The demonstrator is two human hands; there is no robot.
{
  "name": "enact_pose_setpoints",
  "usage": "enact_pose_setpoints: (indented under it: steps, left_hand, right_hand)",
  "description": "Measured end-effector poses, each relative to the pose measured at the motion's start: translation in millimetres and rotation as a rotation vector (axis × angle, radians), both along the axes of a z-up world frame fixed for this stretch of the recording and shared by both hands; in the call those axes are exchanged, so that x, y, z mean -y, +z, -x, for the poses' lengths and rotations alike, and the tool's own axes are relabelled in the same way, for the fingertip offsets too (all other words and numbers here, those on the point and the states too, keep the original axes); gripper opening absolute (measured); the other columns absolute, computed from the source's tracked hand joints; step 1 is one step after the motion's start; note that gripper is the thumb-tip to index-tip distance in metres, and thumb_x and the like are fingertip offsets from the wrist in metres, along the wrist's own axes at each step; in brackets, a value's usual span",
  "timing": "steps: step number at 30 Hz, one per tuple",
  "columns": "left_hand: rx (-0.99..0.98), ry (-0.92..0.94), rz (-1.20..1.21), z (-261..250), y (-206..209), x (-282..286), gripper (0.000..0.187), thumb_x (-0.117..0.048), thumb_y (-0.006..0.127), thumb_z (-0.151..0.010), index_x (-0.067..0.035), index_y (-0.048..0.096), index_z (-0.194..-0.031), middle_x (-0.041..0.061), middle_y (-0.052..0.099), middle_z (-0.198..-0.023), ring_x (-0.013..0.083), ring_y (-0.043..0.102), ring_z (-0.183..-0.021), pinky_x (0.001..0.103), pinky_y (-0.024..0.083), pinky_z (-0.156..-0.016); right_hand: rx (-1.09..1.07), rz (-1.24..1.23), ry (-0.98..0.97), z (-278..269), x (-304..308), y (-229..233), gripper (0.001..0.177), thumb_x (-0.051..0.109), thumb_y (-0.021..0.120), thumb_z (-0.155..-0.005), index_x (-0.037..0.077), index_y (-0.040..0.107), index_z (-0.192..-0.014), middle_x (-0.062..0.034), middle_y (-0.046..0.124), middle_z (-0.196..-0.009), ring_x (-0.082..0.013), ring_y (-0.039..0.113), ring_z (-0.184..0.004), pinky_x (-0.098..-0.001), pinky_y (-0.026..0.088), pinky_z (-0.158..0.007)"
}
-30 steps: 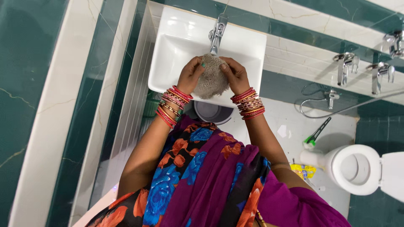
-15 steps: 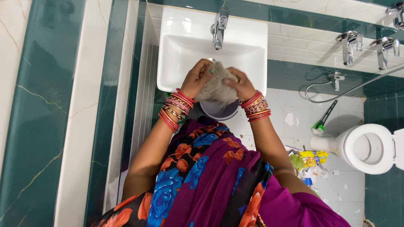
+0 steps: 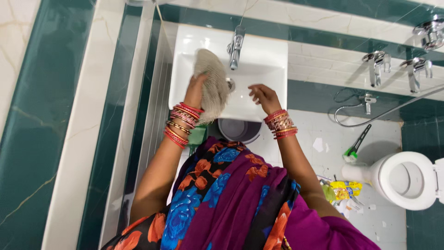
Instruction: The person wipes the bathroom faucets and handles with a cloth.
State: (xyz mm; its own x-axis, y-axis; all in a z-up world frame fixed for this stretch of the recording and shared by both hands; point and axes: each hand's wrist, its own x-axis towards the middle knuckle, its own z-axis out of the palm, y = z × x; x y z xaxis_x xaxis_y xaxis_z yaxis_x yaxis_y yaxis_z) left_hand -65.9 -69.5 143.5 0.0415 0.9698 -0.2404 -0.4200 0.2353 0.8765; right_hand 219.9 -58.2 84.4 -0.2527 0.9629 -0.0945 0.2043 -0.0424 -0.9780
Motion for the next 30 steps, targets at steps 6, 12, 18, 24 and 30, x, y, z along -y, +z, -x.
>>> enact_pose_setpoints:
  steps: [6,12,18,24,30]
  left_hand:
    - [-0.441,0.133,-0.318,-26.1,16.1,-83.0,0.059,-0.011,0.048,-0.095,-0.003,0.036,-0.153,0.022,0.059,-0.139,0.0337,0.059,-0.128,0.042,0.049,-0.110]
    - [-1.358,-0.050,-0.553,-78.2,-30.0,-164.6,0.069,-0.013,0.061,-0.096,-0.010,0.032,-0.159,0.016,0.027,-0.165,0.0370,0.033,-0.150,0.042,0.031,-0.125]
    - [-1.333,-0.101,-0.472,-86.7,-51.9,-136.4,0.070,-0.028,0.057,-0.106,-0.003,0.021,-0.161,0.015,0.005,-0.170,0.0386,0.020,-0.155,0.042,0.028,-0.126]
    - [-1.148,-0.077,-0.391,-86.4,-35.4,-131.8,0.066,-0.038,0.040,-0.109,-0.006,0.020,-0.162,0.015,0.008,-0.172,0.0376,0.021,-0.156,0.042,0.029,-0.125]
    - [-0.526,-0.035,-0.037,-74.7,-28.5,-154.3,0.073,-0.047,0.034,-0.100,-0.008,0.024,-0.161,0.021,0.036,-0.161,0.0356,0.039,-0.147,0.040,0.034,-0.119]
  right_hand:
    - [0.288,-0.188,-0.266,-49.3,-7.0,-31.4,0.017,0.013,0.067,-0.098,0.005,0.076,-0.109,-0.0074,0.073,-0.089,-0.0142,0.062,-0.079,-0.0301,0.051,-0.070]
    - [0.288,-0.454,-0.418,-82.5,-38.7,-68.1,0.015,0.004,0.071,-0.093,0.006,0.077,-0.106,-0.0075,0.070,-0.091,-0.0168,0.059,-0.079,-0.0307,0.052,-0.076]
    - [0.263,-0.171,-0.483,-73.7,-41.7,-93.2,0.013,0.007,0.073,-0.091,0.009,0.079,-0.102,-0.0024,0.073,-0.092,-0.0140,0.057,-0.074,-0.0284,0.051,-0.069]
    - [0.278,-0.349,-0.280,-37.1,-80.2,-53.1,0.016,0.013,0.073,-0.094,0.010,0.076,-0.110,-0.0068,0.075,-0.106,-0.0171,0.069,-0.090,-0.0296,0.057,-0.074]
    - [0.146,-0.365,0.031,22.1,-135.0,-21.4,0.031,0.022,0.068,-0.098,0.003,0.069,-0.123,-0.0134,0.071,-0.117,-0.0241,0.068,-0.102,-0.0377,0.058,-0.083]
